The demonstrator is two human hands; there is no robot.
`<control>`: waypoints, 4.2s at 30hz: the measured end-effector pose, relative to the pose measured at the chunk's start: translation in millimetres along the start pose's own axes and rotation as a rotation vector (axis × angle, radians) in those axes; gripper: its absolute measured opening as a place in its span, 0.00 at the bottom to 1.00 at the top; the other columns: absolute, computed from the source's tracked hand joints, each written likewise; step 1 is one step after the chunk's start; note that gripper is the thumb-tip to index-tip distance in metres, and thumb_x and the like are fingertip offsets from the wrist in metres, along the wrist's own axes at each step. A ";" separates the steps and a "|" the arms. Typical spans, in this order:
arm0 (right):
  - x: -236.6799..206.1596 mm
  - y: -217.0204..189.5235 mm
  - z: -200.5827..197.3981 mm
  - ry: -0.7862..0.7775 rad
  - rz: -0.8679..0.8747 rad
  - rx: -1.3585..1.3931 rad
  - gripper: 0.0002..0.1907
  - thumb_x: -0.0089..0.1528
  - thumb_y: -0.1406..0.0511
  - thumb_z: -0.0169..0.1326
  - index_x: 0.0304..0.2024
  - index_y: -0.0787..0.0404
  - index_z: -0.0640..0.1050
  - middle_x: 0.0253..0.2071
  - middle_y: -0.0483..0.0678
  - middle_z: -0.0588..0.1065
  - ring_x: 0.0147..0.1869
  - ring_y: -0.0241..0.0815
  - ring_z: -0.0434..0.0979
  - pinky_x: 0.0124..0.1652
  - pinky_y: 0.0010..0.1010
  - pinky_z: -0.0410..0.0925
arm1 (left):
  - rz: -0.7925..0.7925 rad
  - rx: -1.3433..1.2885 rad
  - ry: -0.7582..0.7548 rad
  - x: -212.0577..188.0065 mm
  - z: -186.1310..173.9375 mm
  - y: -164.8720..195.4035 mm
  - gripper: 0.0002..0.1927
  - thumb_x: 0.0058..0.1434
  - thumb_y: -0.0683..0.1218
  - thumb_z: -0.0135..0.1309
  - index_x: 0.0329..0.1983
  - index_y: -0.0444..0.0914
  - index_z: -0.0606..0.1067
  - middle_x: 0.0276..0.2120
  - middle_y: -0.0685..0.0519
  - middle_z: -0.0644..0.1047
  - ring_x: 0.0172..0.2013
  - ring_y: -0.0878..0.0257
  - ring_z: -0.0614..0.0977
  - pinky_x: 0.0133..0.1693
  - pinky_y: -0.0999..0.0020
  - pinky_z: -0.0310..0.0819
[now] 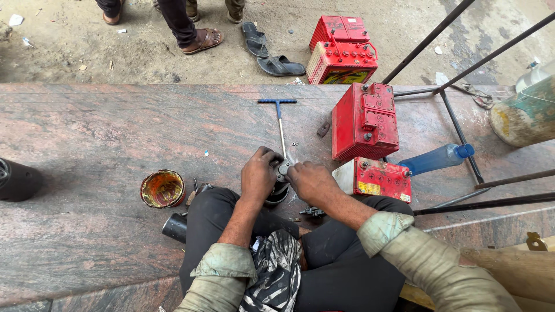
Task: The person sits on the ground repairing an automotive starter motor in their lap. They use a screwdriver to work on the solenoid area, manipulate small screws and carbon brushes by hand, and use a wrench to tighten bolts on the starter housing, handling the unit and its parts throughout.
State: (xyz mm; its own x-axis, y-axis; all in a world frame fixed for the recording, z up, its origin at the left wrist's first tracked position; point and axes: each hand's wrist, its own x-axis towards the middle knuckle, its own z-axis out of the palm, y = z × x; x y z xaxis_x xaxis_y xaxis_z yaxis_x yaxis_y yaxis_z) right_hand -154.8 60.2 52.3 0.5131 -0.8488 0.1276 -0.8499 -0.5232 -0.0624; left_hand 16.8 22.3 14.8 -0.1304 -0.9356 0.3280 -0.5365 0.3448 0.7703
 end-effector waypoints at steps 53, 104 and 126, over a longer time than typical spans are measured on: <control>-1.2 -0.3 5.2 0.030 0.067 0.084 0.14 0.64 0.58 0.54 0.31 0.61 0.78 0.27 0.55 0.75 0.33 0.59 0.78 0.33 0.51 0.69 | -0.015 0.090 0.013 -2.7 5.9 -0.9 0.06 0.57 0.39 0.58 0.37 0.40 0.82 0.39 0.49 0.79 0.37 0.48 0.82 0.38 0.54 0.77; -32.5 -8.8 7.2 -0.102 0.351 0.105 0.17 0.64 0.54 0.53 0.30 0.59 0.81 0.29 0.59 0.78 0.34 0.63 0.79 0.37 0.54 0.70 | -0.096 0.515 -0.117 -11.3 23.2 32.7 0.15 0.65 0.51 0.50 0.32 0.37 0.79 0.27 0.42 0.81 0.30 0.44 0.84 0.33 0.49 0.79; -58.2 3.7 8.0 0.160 0.292 0.220 0.15 0.67 0.58 0.53 0.31 0.61 0.76 0.28 0.55 0.77 0.32 0.62 0.78 0.33 0.53 0.70 | 0.350 0.589 -0.606 24.3 17.5 33.7 0.17 0.60 0.43 0.55 0.52 0.36 0.71 0.43 0.43 0.77 0.46 0.47 0.81 0.45 0.53 0.78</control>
State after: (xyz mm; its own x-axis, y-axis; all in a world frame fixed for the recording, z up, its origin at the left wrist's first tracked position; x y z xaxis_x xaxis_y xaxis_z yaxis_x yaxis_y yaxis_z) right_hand -186.8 107.0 36.7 0.2139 -0.9506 0.2249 -0.9023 -0.2805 -0.3274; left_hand -19.0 9.9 39.1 -0.6917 -0.7219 0.0183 -0.7011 0.6774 0.2225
